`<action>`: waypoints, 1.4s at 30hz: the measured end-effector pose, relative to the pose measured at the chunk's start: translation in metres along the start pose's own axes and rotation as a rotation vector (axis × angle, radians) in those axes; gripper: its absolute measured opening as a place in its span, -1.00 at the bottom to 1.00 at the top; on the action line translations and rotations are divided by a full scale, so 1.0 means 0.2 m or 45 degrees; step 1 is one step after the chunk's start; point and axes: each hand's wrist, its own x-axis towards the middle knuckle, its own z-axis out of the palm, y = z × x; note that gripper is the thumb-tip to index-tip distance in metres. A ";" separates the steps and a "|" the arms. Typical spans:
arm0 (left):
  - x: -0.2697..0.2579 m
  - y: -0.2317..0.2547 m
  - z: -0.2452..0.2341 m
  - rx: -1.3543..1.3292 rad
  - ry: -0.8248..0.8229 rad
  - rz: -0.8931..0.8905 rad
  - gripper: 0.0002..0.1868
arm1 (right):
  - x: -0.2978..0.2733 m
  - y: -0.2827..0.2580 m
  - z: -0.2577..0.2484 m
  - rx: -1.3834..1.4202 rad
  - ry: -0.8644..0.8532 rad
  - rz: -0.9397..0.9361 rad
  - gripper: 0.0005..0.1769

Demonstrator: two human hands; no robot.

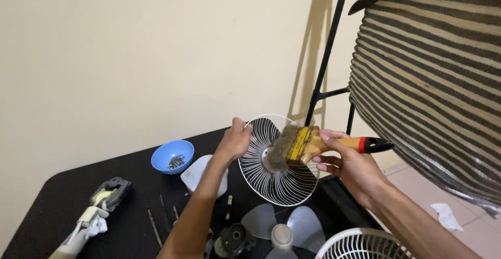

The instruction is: The person disassembles a small white fan base using a screwdriver, removes the internal switch and wiring, then uses a brush to clean the fan cage. The person places removed screws into a blue bowl and sets aside the disassembled components.

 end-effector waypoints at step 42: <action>-0.51 0.07 -0.01 -1.927 -0.251 0.040 -0.28 | -0.11 -0.07 0.51 0.039 0.021 -0.475 -0.41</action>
